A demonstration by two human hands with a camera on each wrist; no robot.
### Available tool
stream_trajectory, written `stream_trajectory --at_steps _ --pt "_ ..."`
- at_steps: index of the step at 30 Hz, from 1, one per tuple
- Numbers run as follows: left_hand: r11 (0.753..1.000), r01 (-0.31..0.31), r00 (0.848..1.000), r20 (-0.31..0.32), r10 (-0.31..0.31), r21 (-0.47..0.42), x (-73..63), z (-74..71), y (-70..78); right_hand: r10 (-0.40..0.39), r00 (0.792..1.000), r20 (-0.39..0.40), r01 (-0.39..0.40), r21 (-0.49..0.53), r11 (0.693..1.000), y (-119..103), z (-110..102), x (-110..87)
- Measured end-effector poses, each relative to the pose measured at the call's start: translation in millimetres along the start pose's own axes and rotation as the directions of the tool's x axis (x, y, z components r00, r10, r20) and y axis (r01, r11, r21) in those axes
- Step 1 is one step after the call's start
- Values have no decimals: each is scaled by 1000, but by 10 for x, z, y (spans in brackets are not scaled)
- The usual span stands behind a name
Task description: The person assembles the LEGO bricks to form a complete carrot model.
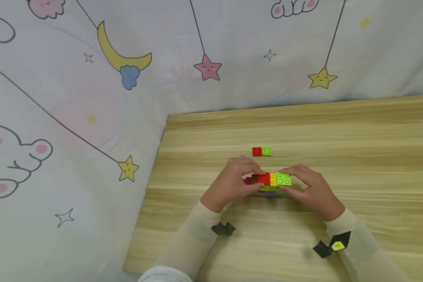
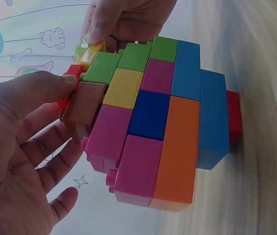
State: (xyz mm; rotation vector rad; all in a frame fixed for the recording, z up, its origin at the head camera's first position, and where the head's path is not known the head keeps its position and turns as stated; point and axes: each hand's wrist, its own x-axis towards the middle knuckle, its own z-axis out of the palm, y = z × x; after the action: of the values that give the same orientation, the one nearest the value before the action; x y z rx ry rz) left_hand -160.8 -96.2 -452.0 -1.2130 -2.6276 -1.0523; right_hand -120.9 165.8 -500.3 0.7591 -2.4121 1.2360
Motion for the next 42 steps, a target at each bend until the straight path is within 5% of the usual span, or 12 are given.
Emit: stream_trajectory --at_steps 14,18,26,42 --pt "1000 18 999 49 -18 -4 38 -59 87 -44 999 -3 44 22 999 25 28 0" --pt "998 64 995 73 -65 17 65 -75 118 -47 999 -6 47 19 999 29 26 2" --pt "985 151 982 128 -140 -82 60 -97 119 -43 999 5 43 29 999 38 31 -15" --pt "1000 -10 995 100 12 -16 80 -61 125 -14 999 28 14 19 1000 -8 -9 -7"
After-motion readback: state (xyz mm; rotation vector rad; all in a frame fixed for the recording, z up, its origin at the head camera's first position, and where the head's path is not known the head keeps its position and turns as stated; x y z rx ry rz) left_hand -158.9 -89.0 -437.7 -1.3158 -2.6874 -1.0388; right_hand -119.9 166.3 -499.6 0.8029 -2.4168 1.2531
